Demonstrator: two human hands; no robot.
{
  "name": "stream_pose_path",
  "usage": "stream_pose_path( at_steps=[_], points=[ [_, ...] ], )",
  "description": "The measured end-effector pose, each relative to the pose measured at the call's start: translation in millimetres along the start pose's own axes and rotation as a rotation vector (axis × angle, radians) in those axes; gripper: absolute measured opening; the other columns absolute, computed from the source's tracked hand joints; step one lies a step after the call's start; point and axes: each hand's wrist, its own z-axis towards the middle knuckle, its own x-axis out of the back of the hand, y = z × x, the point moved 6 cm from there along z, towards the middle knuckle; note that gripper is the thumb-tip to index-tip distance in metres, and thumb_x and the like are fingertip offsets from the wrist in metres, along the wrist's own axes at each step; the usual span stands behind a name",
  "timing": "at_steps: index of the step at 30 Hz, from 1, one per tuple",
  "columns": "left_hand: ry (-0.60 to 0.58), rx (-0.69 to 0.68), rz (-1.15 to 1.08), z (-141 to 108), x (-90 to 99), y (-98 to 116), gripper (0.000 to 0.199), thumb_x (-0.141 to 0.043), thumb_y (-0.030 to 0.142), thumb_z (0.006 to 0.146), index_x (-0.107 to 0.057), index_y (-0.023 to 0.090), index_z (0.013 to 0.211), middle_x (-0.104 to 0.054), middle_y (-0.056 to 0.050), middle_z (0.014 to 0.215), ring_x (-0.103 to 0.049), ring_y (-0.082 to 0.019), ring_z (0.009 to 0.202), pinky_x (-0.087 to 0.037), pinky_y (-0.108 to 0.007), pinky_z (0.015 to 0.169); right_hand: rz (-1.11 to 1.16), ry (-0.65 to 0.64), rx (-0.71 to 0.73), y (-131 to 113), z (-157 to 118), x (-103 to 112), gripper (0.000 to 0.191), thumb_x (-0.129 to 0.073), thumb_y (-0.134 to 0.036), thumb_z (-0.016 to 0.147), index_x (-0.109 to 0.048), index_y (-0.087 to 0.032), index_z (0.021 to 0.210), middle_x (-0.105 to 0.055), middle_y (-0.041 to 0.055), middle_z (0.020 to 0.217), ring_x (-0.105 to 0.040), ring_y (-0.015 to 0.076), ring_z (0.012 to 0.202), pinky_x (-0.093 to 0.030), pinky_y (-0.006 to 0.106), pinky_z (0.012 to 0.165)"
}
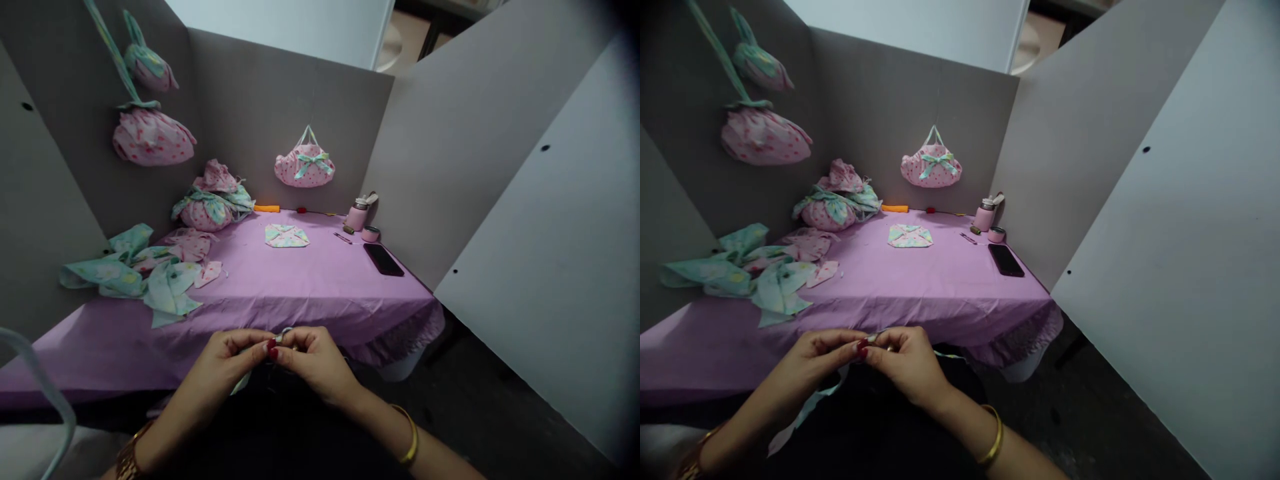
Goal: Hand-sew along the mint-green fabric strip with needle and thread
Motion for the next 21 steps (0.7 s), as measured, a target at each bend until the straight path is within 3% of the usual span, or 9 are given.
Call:
stream_pose_path(
  at_steps=[3, 5, 8, 11, 14, 16, 18, 21],
  points=[
    [0.03, 0.029, -0.078, 1, 1.9, -8, 0.009, -0.071, 0.027, 0.064, -0.073, 0.019, 0.069, -0.066, 0.0, 0.061, -0.049, -0.01, 0.051, -0.034, -0.018, 0.047, 0.059, -0.018, 0.006, 0, 0, 2, 0.024, -0.069, -0.034, 0.066, -0.06, -0.012, 0.06, -0.05, -0.0021, 0.057, -0.038, 0.007, 0.052, -0.03, 0.021, 0.05],
    [0.056, 0.082, -0.11, 2, 4.8, -16, 0.013, -0.071, 0.031, 0.066, -0.071, 0.018, 0.07, -0.058, 0.003, 0.051, -0.035, -0.006, 0.038, -0.022, -0.016, 0.037, -0.046, -0.059, 0.001, -1, -3, 4, 0.022, -0.066, -0.032, 0.068, -0.062, -0.012, 0.063, -0.047, -0.0035, 0.053, -0.034, 0.0059, 0.047, -0.027, 0.02, 0.046],
    [0.108, 0.094, -0.153, 4, 10.9, -23, 0.019, -0.069, 0.035, 0.068, -0.067, 0.017, 0.075, -0.041, 0.009, 0.042, -0.018, -0.003, 0.034, -0.009, -0.018, 0.036, -0.327, -0.224, 0.067, -6, -11, 5, 0.015, -0.062, -0.025, 0.072, -0.064, -0.011, 0.066, -0.045, -0.0043, 0.049, -0.034, 0.0055, 0.045, -0.025, 0.019, 0.043],
    [0.126, 0.085, -0.184, 7, 13.7, -26, 0.021, -0.068, 0.036, 0.07, -0.063, 0.017, 0.077, -0.031, 0.011, 0.043, -0.014, -0.004, 0.035, -0.006, -0.019, 0.037, -0.56, -0.422, 0.203, -13, -22, 6, 0.011, -0.057, -0.017, 0.075, -0.066, -0.012, 0.071, -0.056, -0.0007, 0.059, -0.046, 0.0075, 0.053, -0.033, 0.02, 0.051],
    [0.114, 0.086, -0.193, 9, 13.2, -26, 0.021, -0.067, 0.037, 0.07, -0.06, 0.017, 0.076, -0.026, 0.012, 0.044, -0.012, -0.004, 0.036, -0.005, -0.02, 0.037, -0.623, -0.48, 0.213, -17, -29, 17, 0.011, -0.058, -0.019, 0.076, -0.067, -0.013, 0.078, -0.056, -0.0007, 0.062, -0.046, 0.0077, 0.054, -0.032, 0.02, 0.05],
    [0.101, 0.089, -0.188, 9, 13.0, -26, 0.022, -0.066, 0.038, 0.071, -0.059, 0.018, 0.077, -0.024, 0.012, 0.044, -0.011, -0.005, 0.037, -0.004, -0.021, 0.038, -0.542, -0.419, 0.179, -23, -30, 29, 0.019, -0.062, -0.024, 0.074, -0.066, -0.015, 0.091, -0.049, -0.0036, 0.058, -0.038, 0.0068, 0.05, -0.028, 0.02, 0.045],
    [0.087, 0.098, -0.157, 8, 13.2, -24, 0.022, -0.065, 0.038, 0.072, -0.06, 0.018, 0.076, -0.024, 0.012, 0.043, -0.011, -0.005, 0.037, -0.004, -0.021, 0.039, -0.371, -0.235, 0.175, -32, -25, 46, 0.026, -0.063, -0.028, 0.076, -0.062, -0.018, 0.099, -0.043, -0.005, 0.059, -0.033, 0.0067, 0.049, -0.025, 0.02, 0.044],
    [0.044, 0.099, -0.092, 6, 10.4, -17, 0.021, -0.066, 0.038, 0.07, -0.062, 0.018, 0.073, -0.03, 0.012, 0.042, -0.013, -0.005, 0.037, -0.006, -0.021, 0.039, 0.011, 0.111, 0.23, -48, -14, 79, 0.013, -0.058, -0.031, 0.08, -0.06, -0.02, 0.085, -0.037, -0.0067, 0.055, -0.027, 0.0058, 0.046, -0.024, 0.019, 0.043]
  ],
)
